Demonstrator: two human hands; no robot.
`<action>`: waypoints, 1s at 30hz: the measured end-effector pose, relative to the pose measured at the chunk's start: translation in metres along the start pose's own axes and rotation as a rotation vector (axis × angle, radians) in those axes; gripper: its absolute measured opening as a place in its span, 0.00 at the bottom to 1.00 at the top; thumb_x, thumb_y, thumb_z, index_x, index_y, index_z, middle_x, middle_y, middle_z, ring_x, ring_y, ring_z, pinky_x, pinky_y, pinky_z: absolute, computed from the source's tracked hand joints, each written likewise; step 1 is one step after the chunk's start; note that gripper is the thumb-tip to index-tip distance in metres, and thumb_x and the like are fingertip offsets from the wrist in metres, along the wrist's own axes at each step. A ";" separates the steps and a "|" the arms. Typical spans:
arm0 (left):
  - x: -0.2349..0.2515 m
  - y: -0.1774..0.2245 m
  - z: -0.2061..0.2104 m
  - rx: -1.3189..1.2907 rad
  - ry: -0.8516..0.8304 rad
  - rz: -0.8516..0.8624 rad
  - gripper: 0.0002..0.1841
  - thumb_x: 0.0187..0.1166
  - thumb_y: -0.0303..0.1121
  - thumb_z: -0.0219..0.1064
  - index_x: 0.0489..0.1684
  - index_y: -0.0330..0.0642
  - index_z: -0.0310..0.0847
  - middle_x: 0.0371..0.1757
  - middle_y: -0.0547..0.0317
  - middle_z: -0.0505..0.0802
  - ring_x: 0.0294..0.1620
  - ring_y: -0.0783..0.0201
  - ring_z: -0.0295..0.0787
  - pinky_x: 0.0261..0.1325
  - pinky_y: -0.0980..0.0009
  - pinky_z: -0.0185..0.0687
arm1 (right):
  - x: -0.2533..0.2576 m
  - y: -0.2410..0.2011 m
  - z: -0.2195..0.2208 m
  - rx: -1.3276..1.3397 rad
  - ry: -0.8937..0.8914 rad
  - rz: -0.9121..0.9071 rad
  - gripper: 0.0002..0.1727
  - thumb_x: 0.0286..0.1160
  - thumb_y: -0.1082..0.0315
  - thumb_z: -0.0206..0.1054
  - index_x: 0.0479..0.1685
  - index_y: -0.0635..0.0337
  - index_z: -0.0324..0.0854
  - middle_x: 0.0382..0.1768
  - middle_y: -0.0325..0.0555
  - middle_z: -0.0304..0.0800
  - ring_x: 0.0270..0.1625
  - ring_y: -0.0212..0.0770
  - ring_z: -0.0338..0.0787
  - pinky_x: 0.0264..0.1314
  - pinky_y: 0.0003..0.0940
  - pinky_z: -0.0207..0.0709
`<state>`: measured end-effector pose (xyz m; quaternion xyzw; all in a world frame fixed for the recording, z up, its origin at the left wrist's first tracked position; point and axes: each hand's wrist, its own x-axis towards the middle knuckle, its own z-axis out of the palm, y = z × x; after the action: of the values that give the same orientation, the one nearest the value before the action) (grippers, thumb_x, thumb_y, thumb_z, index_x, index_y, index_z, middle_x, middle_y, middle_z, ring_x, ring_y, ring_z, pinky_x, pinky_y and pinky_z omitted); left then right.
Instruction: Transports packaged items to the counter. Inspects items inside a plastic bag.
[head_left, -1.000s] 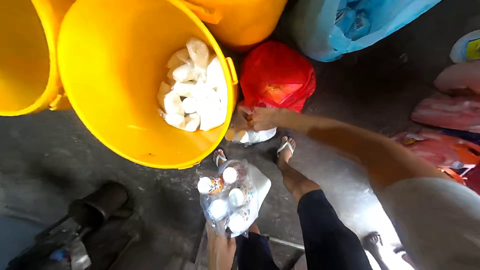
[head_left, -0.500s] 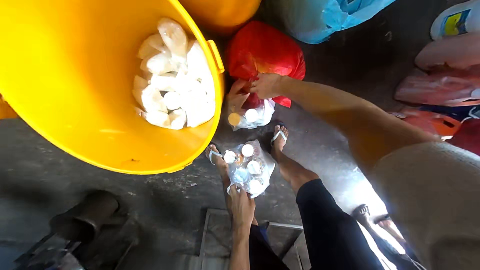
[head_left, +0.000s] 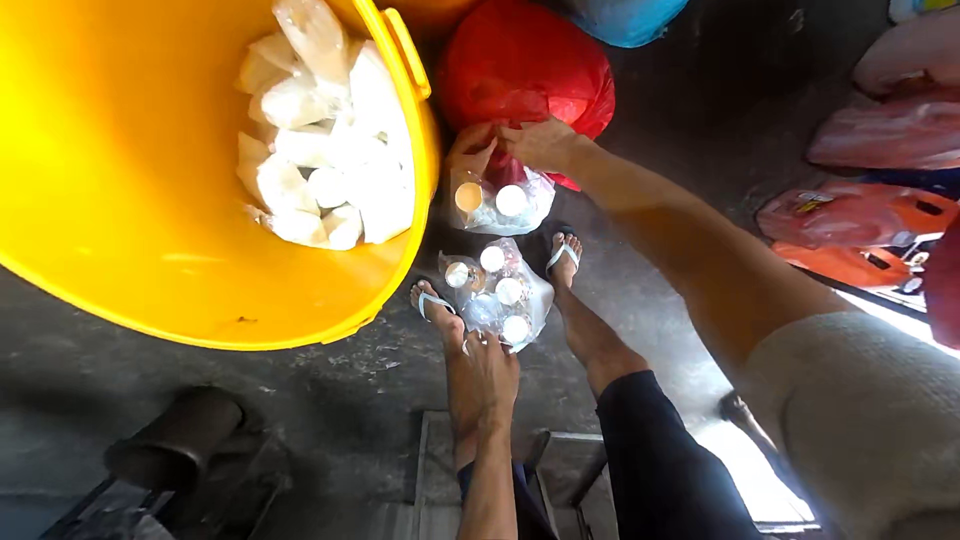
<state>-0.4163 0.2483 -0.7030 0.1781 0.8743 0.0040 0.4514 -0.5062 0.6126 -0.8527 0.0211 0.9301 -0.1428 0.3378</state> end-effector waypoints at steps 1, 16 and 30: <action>0.001 0.001 -0.001 -0.014 0.024 0.004 0.17 0.73 0.31 0.72 0.60 0.37 0.86 0.73 0.31 0.79 0.71 0.42 0.81 0.71 0.55 0.82 | -0.006 -0.001 0.000 -0.023 0.027 -0.036 0.24 0.82 0.81 0.53 0.77 0.63 0.72 0.87 0.50 0.65 0.81 0.62 0.74 0.73 0.68 0.72; -0.040 0.118 -0.018 -0.880 0.182 -0.197 0.30 0.76 0.17 0.65 0.81 0.27 0.61 0.61 0.31 0.81 0.52 0.47 0.88 0.50 0.54 0.91 | -0.295 -0.130 0.146 1.473 0.387 0.998 0.31 0.88 0.58 0.58 0.86 0.63 0.65 0.83 0.65 0.68 0.81 0.60 0.75 0.83 0.55 0.69; -0.009 0.361 0.066 -0.737 0.141 -0.229 0.15 0.86 0.31 0.63 0.60 0.25 0.77 0.49 0.38 0.85 0.46 0.54 0.82 0.50 0.58 0.81 | -0.250 -0.007 0.216 2.236 0.586 1.204 0.36 0.95 0.45 0.36 0.92 0.60 0.55 0.88 0.63 0.59 0.89 0.57 0.62 0.89 0.58 0.59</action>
<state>-0.2483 0.5737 -0.6749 -0.0956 0.8574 0.2794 0.4215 -0.1795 0.5595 -0.8503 0.7304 0.1918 -0.6522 -0.0662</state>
